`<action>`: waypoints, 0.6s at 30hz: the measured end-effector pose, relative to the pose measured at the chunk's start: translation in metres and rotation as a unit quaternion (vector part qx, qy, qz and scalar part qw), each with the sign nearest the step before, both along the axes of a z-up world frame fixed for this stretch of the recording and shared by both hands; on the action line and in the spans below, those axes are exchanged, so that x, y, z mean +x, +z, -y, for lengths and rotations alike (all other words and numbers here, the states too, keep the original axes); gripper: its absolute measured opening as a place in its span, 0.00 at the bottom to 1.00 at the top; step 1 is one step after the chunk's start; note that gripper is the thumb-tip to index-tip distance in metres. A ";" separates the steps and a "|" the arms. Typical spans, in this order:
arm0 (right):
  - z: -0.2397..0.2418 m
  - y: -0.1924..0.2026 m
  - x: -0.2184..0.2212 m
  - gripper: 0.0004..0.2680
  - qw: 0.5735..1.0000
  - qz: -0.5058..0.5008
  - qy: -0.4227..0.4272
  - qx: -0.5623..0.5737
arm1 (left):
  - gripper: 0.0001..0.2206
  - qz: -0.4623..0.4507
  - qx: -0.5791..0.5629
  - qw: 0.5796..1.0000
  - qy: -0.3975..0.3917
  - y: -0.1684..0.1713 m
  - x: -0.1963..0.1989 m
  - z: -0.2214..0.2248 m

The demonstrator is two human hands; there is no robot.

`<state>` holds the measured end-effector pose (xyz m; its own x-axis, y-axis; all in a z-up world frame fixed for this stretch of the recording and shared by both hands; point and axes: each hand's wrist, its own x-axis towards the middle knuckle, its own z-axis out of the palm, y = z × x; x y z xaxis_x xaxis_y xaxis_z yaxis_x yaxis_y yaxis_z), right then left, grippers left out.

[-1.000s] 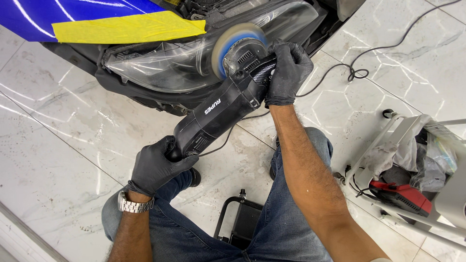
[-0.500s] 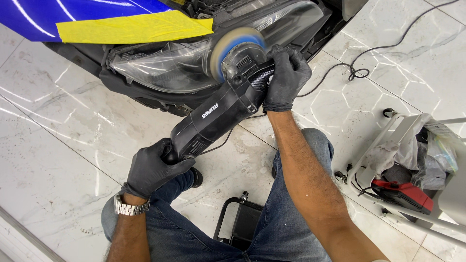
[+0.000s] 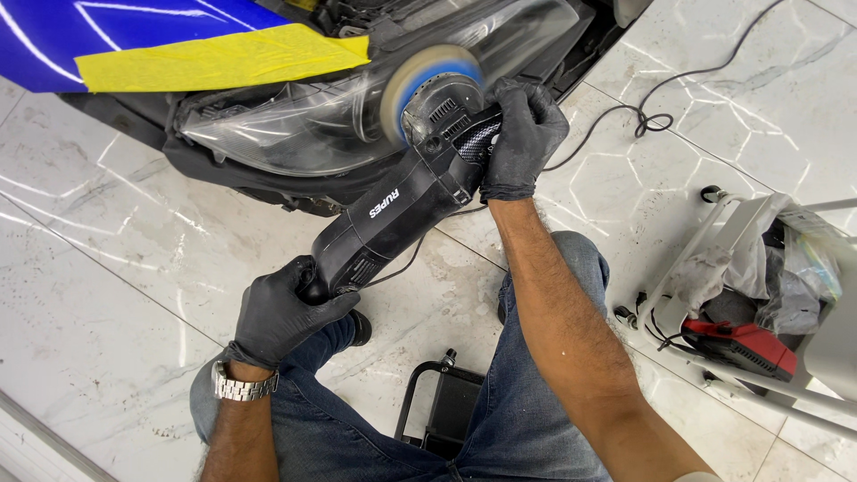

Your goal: The person uses a dual-action polisher to buff the surface of a car headlight. They move the tool in overlapping passes across the headlight lens while the adjacent body panel is masked with tape.

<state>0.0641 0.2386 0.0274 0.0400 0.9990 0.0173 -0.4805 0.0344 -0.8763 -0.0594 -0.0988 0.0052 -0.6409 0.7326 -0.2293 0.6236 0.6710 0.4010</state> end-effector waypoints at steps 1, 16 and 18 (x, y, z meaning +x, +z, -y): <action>-0.001 0.001 0.002 0.06 1.000 0.008 0.007 0.019 | 0.30 -0.012 0.007 1.000 -0.003 -0.002 0.001 -0.001; -0.038 -0.011 0.018 0.07 1.000 -0.022 -0.006 -0.009 | 0.31 -0.027 0.025 0.999 -0.032 -0.002 0.011 -0.033; -0.040 -0.011 0.018 0.09 1.000 -0.023 -0.011 -0.009 | 0.31 -0.036 0.038 0.998 -0.039 -0.003 0.012 -0.035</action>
